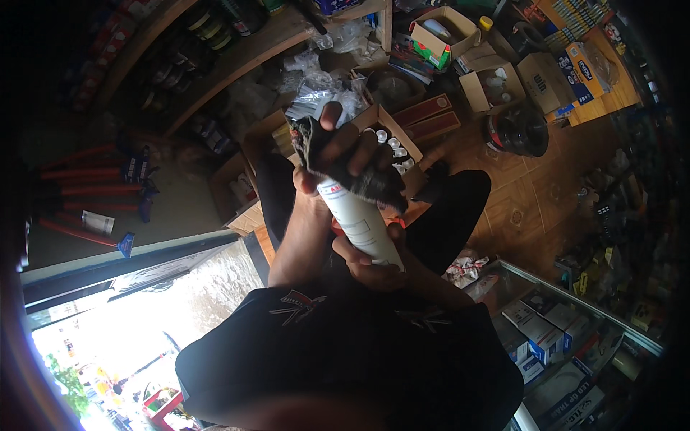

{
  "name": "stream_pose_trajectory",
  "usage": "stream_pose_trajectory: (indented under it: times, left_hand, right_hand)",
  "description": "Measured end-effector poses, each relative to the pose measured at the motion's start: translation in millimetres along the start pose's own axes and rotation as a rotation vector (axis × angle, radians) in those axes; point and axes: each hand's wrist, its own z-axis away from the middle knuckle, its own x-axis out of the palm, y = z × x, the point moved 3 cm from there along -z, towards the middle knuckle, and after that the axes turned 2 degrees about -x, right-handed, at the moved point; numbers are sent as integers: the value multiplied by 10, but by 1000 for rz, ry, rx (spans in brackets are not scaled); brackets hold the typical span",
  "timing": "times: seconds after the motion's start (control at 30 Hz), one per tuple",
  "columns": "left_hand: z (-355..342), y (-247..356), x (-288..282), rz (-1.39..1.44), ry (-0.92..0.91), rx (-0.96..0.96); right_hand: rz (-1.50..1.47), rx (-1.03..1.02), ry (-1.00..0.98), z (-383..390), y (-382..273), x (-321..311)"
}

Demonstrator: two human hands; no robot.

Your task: The recorder takes spray cans from a cardboard box, wipes them clean with a rag, and puts them back or sets them aside.

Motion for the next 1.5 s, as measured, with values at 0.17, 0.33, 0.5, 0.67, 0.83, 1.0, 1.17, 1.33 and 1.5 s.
stream_pose_trajectory:
  times: [0.17, 0.33, 0.5, 0.67, 0.83, 1.0, 1.17, 1.33, 1.5]
  left_hand:
    - [-26, 56, 82, -234, 109, -183]
    - [-93, 321, -20, -996, 533, -135]
    - [-97, 252, -95, -1310, 704, 114]
    - [36, 336, -82, -730, 986, 403]
    - [70, 210, 144, -1622, 161, 129]
    - [101, 264, -8, -1215, 234, 108]
    - [214, 228, -17, -532, 198, 9]
    - [328, 454, -86, -445, 237, -122]
    - [430, 1193, -455, -1634, 562, -258]
  right_hand:
    - [94, 23, -57, -147, -162, 53]
    - [1091, -200, 891, 45, -563, 579]
    - [2689, -454, 1308, 74, -806, 606]
    - [2556, -625, 1413, 212, -838, 605]
    - [2665, -570, 1405, 195, -828, 638]
    - [2461, -595, 1164, -52, -707, 636]
    - [869, -205, 829, -38, -306, 199]
    - [1131, 68, 650, -210, -425, 319]
    - [2476, 18, 1265, 94, -860, 699]
